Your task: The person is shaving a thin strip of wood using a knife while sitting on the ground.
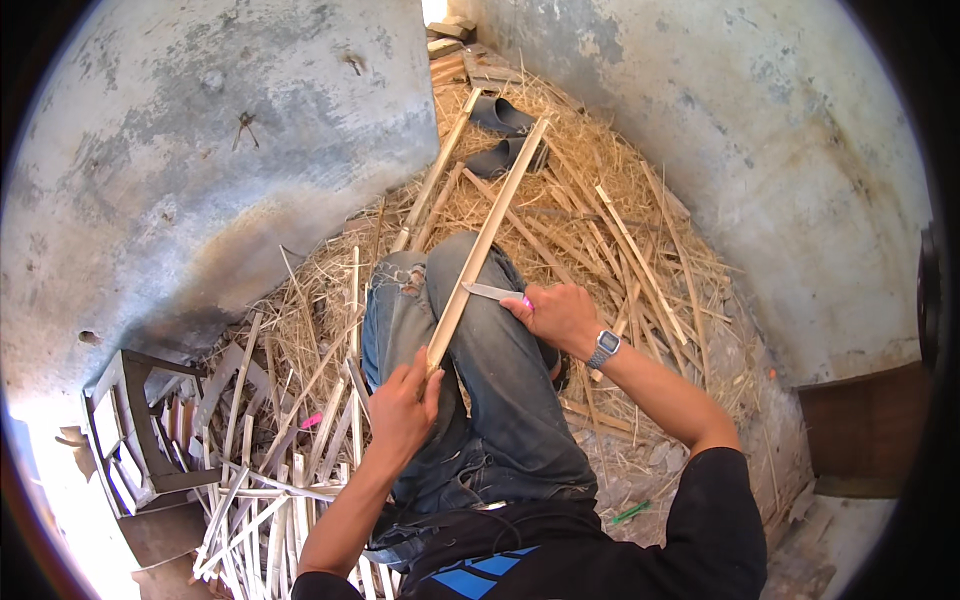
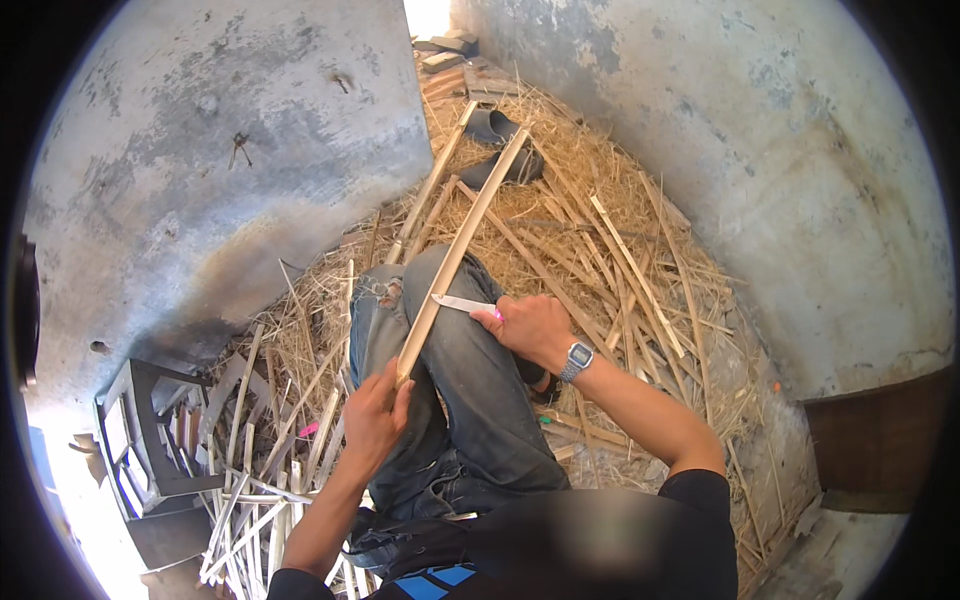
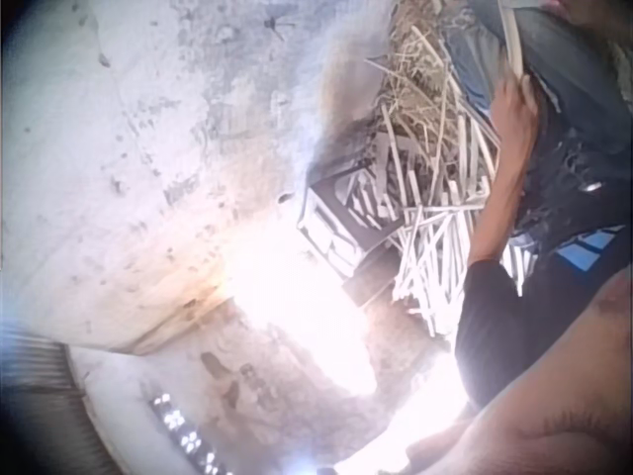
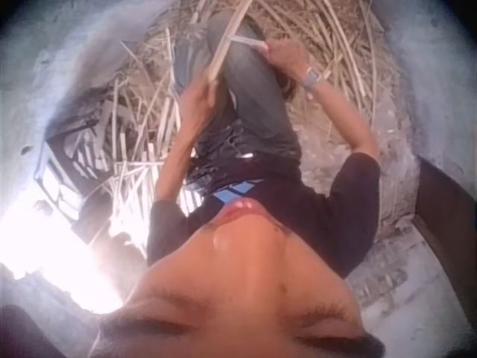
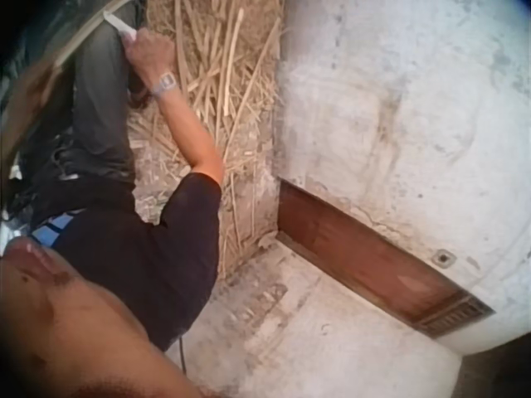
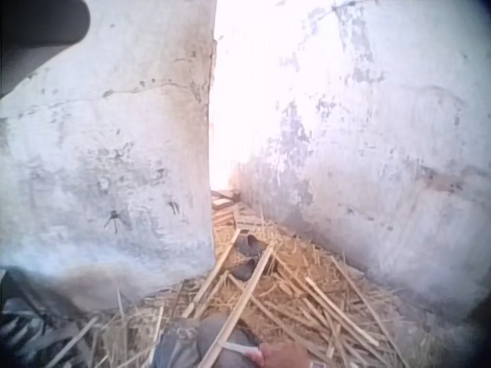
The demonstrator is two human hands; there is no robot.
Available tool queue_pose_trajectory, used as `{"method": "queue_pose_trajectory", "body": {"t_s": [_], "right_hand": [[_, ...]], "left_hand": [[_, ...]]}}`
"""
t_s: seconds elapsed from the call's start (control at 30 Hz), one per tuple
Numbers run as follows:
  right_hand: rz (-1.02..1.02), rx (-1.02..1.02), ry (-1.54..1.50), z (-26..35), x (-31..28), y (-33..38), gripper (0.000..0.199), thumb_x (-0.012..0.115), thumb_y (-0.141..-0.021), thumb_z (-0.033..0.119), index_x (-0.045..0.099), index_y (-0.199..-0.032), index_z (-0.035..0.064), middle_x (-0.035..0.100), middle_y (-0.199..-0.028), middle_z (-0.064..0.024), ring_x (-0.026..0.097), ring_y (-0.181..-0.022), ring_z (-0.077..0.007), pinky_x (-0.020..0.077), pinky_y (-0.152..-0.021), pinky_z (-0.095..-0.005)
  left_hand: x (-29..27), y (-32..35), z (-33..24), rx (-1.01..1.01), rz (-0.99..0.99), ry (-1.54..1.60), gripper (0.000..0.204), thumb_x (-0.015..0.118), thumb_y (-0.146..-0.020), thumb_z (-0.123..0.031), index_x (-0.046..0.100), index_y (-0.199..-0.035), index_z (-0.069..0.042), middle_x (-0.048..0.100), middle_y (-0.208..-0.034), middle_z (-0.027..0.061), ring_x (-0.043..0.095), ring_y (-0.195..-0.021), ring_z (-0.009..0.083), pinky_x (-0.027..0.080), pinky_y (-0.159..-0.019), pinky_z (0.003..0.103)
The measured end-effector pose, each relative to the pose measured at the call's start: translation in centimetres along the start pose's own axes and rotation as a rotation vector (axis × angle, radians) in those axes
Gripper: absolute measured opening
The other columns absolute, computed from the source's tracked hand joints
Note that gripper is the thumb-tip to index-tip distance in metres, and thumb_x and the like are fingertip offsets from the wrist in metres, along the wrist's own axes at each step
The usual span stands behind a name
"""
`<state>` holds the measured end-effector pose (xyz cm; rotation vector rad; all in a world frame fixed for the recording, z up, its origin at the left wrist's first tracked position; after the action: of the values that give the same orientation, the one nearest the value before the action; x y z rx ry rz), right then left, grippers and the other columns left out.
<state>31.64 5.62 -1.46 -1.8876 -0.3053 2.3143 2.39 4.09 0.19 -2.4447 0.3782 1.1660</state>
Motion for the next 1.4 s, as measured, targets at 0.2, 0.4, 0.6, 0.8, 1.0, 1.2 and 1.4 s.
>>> {"method": "queue_pose_trajectory", "body": {"t_s": [0.2,0.4,0.6,0.8,1.0,1.2,1.4], "right_hand": [[-0.028,-0.029,-0.014,-0.4,0.9,-0.5,0.069,0.052,-0.103,0.066,0.063,-0.065,0.009,0.06,-0.054,-0.0158,0.064,-0.049,-0.0359,0.0494,-0.045,-0.046],[0.012,0.207,-0.021,-5.3,1.0,-3.2,0.075,0.042,-0.106,0.066,0.066,-0.067,0.0064,0.061,-0.056,-0.0168,0.062,-0.051,-0.0355,0.0486,-0.048,-0.0468],[0.029,0.412,-0.022,-14.6,0.0,-5.6,0.081,0.036,-0.109,0.064,0.06,-0.064,0.0018,0.055,-0.055,-0.0185,0.052,-0.049,-0.0366,0.0434,-0.054,-0.0497],[-0.091,0.514,-0.203,-13.7,-2.4,-2.9,0.077,0.04,-0.109,0.06,0.06,-0.064,0.0003,0.057,-0.06,-0.0225,0.056,-0.057,-0.0427,0.0432,-0.059,-0.0528],[0.035,0.236,-0.252,-2.2,-2.5,1.9,0.066,0.052,-0.105,0.059,0.067,-0.07,0.0047,0.062,-0.058,-0.02,0.063,-0.055,-0.0405,0.0482,-0.053,-0.0515],[0.032,0.149,-0.13,-0.9,-2.0,1.9,0.063,0.056,-0.103,0.059,0.07,-0.074,0.0052,0.064,-0.057,-0.0185,0.067,-0.054,-0.0387,0.052,-0.049,-0.0496],[-0.006,0.087,-0.057,-2.0,-1.2,0.5,0.064,0.056,-0.102,0.061,0.07,-0.073,0.0064,0.064,-0.056,-0.0168,0.066,-0.053,-0.0379,0.052,-0.049,-0.0489]], "left_hand": [[-0.9,1.5,0.5,-0.009,0.014,-0.022,0.041,0.076,-0.096,-0.023,0.069,-0.133,-0.006,0.066,-0.082,0.0129,0.068,-0.066,0.0343,0.053,-0.058,0.044],[-2.1,5.4,1.1,-0.019,0.016,0.035,0.04,0.078,-0.094,-0.019,0.071,-0.131,-0.006,0.066,-0.079,0.0136,0.066,-0.063,0.033,0.052,-0.057,0.042],[-4.9,13.1,2.0,-0.091,0.07,0.074,0.039,0.082,-0.088,-0.014,0.074,-0.125,-0.003,0.066,-0.076,0.0144,0.066,-0.061,0.0302,0.052,-0.057,0.04],[-4.9,11.6,1.8,-0.117,0.045,0.071,0.039,0.083,-0.088,-0.014,0.074,-0.125,-0.003,0.066,-0.077,0.0145,0.066,-0.062,0.0306,0.053,-0.057,0.04],[-3.5,7.3,1.3,-0.048,0.034,0.055,0.038,0.081,-0.091,-0.015,0.073,-0.126,-0.005,0.065,-0.077,0.0136,0.067,-0.065,0.0313,0.052,-0.059,0.041],[-3.4,7.1,1.5,-0.028,0.047,0.036,0.039,0.08,-0.092,-0.016,0.072,-0.128,-0.005,0.067,-0.079,0.0136,0.067,-0.063,0.0315,0.053,-0.059,0.041],[-4.1,9.4,2.2,-0.038,0.03,0.045,0.04,0.081,-0.09,-0.012,0.073,-0.128,-0.003,0.068,-0.08,0.0135,0.068,-0.062,0.0294,0.054,-0.058,0.039]]}}
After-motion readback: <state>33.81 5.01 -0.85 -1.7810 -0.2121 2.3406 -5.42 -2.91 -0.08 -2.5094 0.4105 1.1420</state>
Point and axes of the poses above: each hand's wrist, its own y-axis away from the middle knuckle, its own x-axis out of the palm, z = x × y, the point moved 3 cm from there along -y, towards the middle knuckle
